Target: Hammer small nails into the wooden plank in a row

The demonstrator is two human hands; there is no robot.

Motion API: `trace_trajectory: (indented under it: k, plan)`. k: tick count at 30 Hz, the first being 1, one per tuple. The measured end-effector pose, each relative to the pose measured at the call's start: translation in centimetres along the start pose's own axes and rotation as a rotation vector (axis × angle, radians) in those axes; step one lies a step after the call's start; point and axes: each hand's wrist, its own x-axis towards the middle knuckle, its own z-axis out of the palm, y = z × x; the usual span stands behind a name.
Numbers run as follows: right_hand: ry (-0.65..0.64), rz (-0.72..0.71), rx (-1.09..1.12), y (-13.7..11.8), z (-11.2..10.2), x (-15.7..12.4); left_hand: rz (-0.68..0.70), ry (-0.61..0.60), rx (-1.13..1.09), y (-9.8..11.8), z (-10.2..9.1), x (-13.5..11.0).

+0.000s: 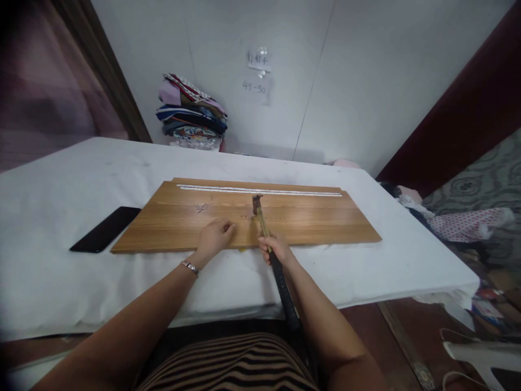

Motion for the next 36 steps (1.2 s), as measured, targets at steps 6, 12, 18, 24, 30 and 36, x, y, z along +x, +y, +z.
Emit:
trace_trajectory:
  k: [6, 12, 18, 24, 30, 36]
  plan:
    - [0.012, 0.016, -0.019, -0.01, 0.08, 0.04, -0.002, 0.004, -0.007, -0.02, 0.03, 0.01]
    - [0.019, -0.007, -0.011, -0.03, 0.33, -0.19, -0.007, -0.001, -0.001, 0.09, -0.12, 0.01]
    - [0.021, 0.009, -0.02, 0.05, 0.28, -0.1, -0.018, -0.002, -0.008, 0.17, -0.28, -0.07]
    - [0.012, -0.016, -0.023, 0.22, 0.16, -0.01, -0.021, -0.003, -0.009, 0.05, -0.08, -0.05]
    - [0.006, -0.01, -0.025, 0.17, 0.12, 0.08, -0.018, -0.008, -0.008, 0.1, -0.31, -0.06]
    - [0.023, -0.017, 0.002, -0.01, 0.13, -0.05, -0.033, -0.033, -0.021, 0.58, -0.78, -0.17]
